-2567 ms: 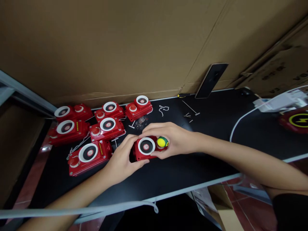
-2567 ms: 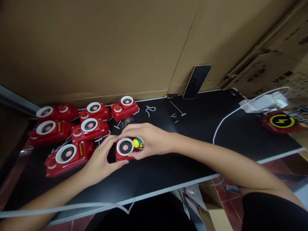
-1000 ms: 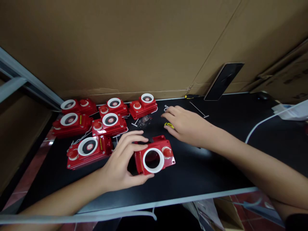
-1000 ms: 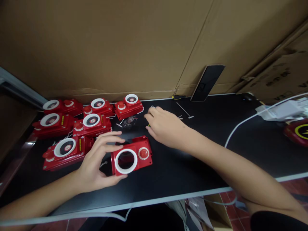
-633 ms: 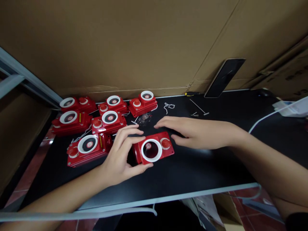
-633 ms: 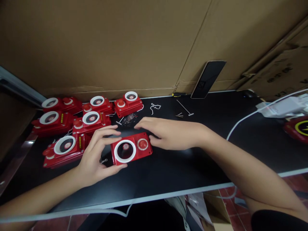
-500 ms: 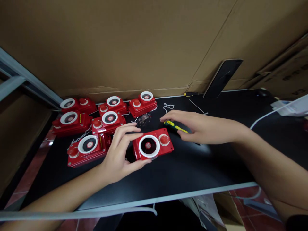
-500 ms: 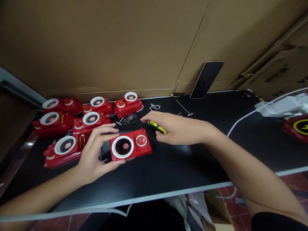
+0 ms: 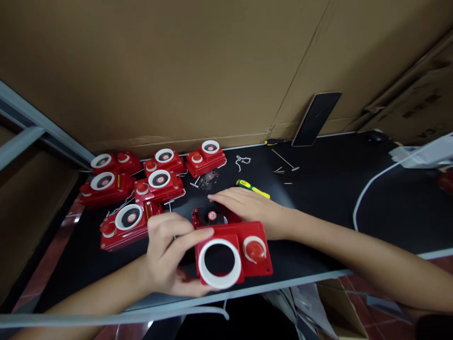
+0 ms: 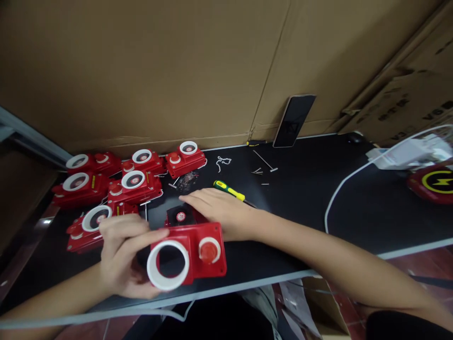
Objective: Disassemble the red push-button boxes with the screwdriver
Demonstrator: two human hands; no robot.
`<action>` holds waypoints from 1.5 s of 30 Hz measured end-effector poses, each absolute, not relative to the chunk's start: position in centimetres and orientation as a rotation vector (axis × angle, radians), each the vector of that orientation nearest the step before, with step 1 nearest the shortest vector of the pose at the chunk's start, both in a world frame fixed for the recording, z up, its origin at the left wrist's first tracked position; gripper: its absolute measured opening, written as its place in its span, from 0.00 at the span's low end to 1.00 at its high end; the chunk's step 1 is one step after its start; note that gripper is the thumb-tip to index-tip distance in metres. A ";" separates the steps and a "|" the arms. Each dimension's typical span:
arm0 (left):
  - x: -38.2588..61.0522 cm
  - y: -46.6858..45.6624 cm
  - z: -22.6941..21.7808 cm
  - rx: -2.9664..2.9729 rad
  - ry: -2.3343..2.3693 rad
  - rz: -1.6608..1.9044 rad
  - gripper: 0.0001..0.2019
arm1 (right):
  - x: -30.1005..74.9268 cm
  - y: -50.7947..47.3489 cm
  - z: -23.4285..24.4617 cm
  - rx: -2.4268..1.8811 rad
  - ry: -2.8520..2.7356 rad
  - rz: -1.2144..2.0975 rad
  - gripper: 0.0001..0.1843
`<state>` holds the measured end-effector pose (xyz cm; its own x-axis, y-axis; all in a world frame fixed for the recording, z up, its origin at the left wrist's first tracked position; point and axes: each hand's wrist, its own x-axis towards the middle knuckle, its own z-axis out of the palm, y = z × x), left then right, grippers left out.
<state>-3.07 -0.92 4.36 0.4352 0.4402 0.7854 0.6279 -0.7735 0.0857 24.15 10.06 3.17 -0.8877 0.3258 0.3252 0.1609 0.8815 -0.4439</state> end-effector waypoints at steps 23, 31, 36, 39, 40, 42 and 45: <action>-2.1 -0.3 3.6 -2.927 -0.590 -0.683 0.21 | 23.6 9.6 4.6 -0.020 -2.596 -0.523 0.17; -2.5 -0.2 3.9 -2.954 -0.595 -0.627 0.23 | 21.7 9.3 3.3 -0.049 -2.601 -0.681 0.22; -2.6 -0.2 4.0 -2.972 -0.598 -0.618 0.22 | 21.3 9.4 2.8 0.005 -2.599 -0.600 0.21; -2.6 -0.3 4.3 -2.947 -0.535 -0.553 0.19 | 21.2 9.1 3.6 0.062 -2.680 -0.402 0.20; -2.6 -0.4 4.4 -2.938 -0.514 -0.527 0.19 | 21.6 9.2 4.4 0.046 -2.720 -0.299 0.20; -2.6 -0.5 4.4 -2.927 -0.507 -0.501 0.20 | 23.5 9.5 7.0 -0.071 -2.772 -0.019 0.19; -2.4 -0.4 4.4 -2.945 -0.554 -0.541 0.21 | 29.4 11.1 12.1 -0.492 -2.733 0.526 0.13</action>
<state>-2.37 -0.42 4.37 0.8709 0.3343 0.3602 0.3685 -0.9292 -0.0285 29.39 11.13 12.14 -0.8915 0.3862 0.2366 0.2708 0.8733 -0.4049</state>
